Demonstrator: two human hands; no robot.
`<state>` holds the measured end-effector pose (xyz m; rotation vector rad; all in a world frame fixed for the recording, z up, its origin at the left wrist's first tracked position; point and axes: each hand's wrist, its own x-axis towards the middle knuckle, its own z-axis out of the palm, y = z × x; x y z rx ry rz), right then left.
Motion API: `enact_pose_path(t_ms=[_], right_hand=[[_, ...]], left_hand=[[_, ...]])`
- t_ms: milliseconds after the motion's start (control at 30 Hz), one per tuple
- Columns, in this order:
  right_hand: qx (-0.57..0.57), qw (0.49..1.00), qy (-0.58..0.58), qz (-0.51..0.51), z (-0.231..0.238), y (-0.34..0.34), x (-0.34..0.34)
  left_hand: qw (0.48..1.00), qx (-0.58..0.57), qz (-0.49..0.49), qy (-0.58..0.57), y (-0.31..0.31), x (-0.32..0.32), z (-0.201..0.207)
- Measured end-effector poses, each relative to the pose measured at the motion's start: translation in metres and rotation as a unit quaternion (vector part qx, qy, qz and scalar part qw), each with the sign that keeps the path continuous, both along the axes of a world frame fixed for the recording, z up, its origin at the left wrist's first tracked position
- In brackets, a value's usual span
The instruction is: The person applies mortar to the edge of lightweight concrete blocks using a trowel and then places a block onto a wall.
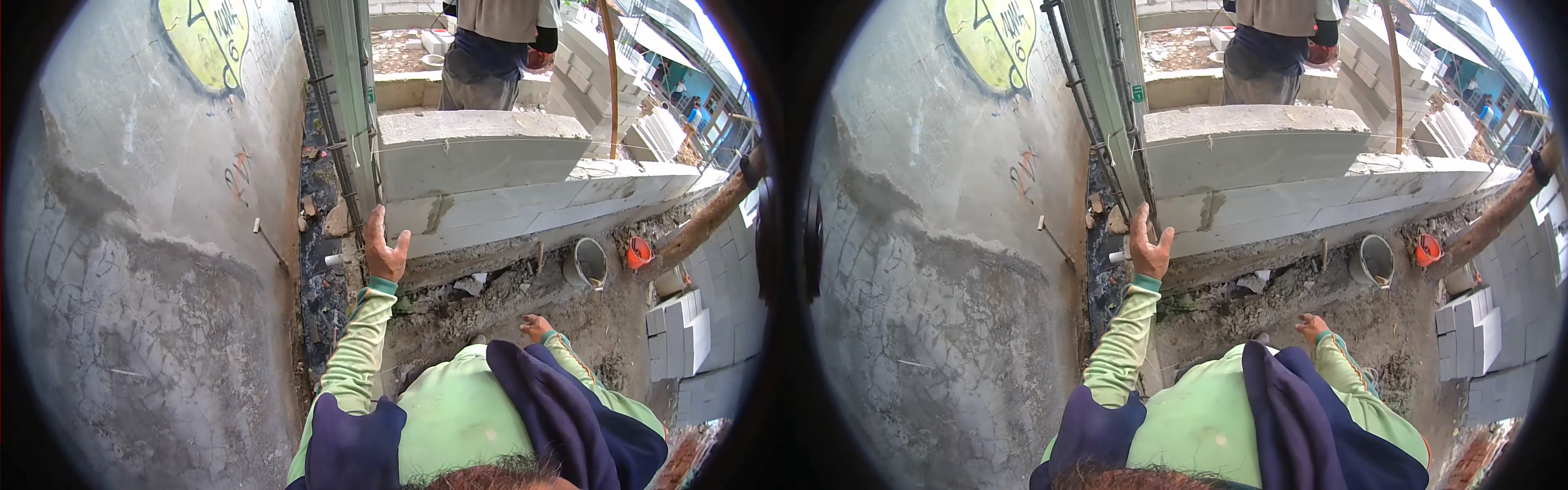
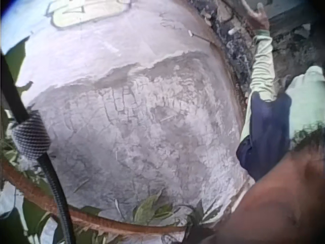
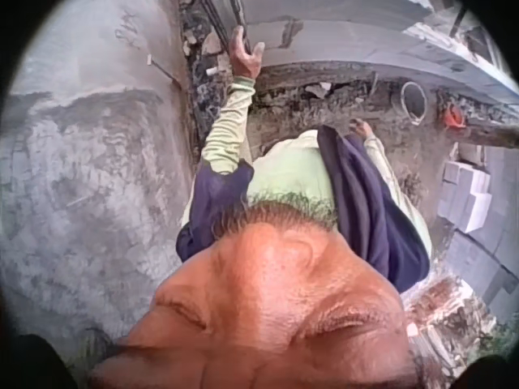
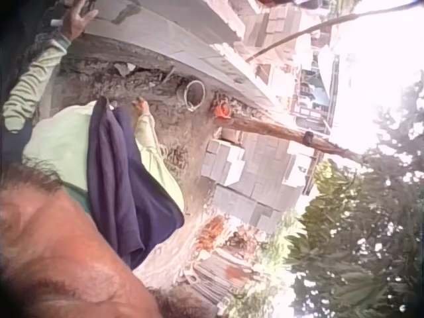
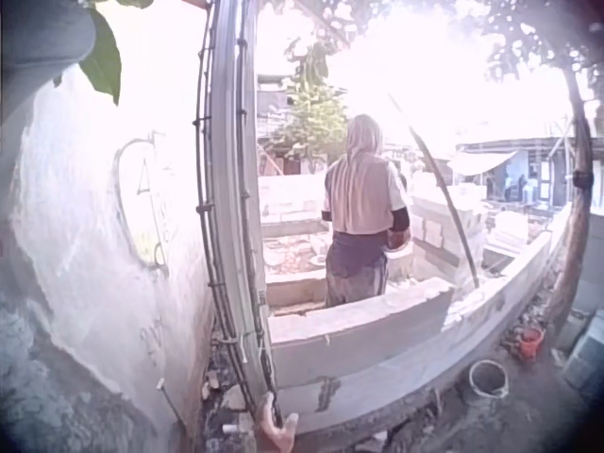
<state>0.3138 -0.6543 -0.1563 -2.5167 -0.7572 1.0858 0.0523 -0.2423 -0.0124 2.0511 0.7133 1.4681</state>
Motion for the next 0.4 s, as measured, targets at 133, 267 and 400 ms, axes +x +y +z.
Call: enact_pose_path(t_ms=[133, 267, 400], right_hand=[[-0.052, 0.998, 0.039, 0.007, -0.018, -0.017, -0.02], [-0.081, 0.99, 0.099, 0.065, -0.059, -0.063, -0.042], [-0.168, 0.978, 0.098, 0.077, -0.117, -0.125, -0.048]], left_hand=[[0.998, -0.056, -0.029, 0.003, -0.001, 0.0, -0.004], [0.997, -0.014, -0.043, 0.057, -0.01, -0.008, 0.006], [0.982, 0.13, -0.082, 0.109, -0.015, 0.007, 0.049]])
